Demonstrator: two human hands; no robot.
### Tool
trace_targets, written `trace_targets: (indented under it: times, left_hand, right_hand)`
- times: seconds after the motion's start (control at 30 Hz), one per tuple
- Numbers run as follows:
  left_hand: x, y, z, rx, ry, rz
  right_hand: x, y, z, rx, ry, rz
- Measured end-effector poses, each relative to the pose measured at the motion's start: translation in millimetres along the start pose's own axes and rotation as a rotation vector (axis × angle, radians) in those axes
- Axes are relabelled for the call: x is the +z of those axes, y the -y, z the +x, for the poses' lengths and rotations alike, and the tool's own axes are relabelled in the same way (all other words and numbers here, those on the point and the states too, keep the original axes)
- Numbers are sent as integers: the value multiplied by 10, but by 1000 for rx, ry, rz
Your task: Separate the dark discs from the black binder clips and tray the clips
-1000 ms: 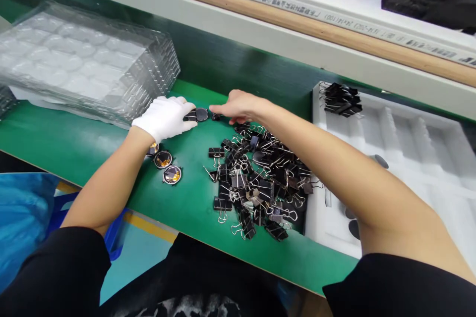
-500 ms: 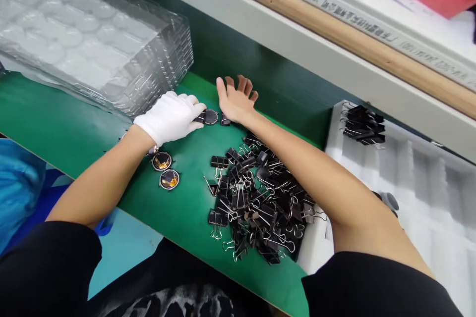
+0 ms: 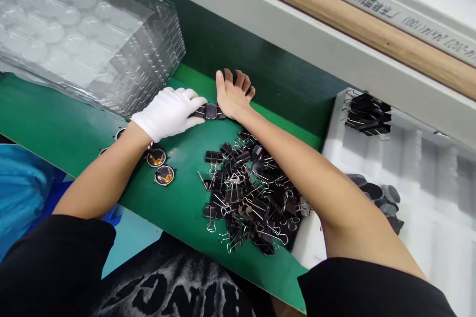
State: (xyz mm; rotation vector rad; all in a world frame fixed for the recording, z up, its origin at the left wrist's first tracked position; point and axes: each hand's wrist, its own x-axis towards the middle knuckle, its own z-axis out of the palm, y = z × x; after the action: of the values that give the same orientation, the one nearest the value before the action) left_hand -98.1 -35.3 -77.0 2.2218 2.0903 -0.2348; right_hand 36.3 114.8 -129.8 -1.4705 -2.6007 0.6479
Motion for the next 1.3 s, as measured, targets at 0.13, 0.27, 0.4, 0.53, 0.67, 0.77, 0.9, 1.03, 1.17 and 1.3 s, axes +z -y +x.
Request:
trace_targets:
  times: [0.13, 0.27, 0.4, 0.53, 0.67, 0.77, 0.9, 1.03, 1.17, 1.3]
  left_hand:
    - [24, 20, 5, 16, -27, -7]
    - [22, 27, 22, 29, -23, -18]
    - [49, 50, 25, 33, -44, -19]
    - [26, 127, -30, -2, -119, -297]
    - [-123, 81, -138, -101, -122, -901]
    - [-222, -108, -199, -165, -166, -1149]
    - [-216, -379, -251, -199, -330, -1096]
    - [-145, -488, -316, -71, -353, -1040]
    - [-180, -470, -359, 33, -389, -817]
    - [-253, -448, -350, -8, -355, -715]
  right_hand:
    - [-65, 62, -9, 39, 50, 66]
    - [-50, 119, -23, 77, 46, 48]
    - [-74, 187, -43, 95, 4, 38]
    - [-389, 129, -128, -6, -83, 235]
    - [-791, -108, -420, -376, 260, 517]
    - [-923, -239, -731, -454, 242, 572]
    - [-961, -291, -1107, -402, 215, 645]
    - [-1136, -543, -1329, -409, 225, 673]
    - [-1573, -1360, -1454, -295, 19, 514]
    - [-1937, -2441, -1592, 104, -375, 236]
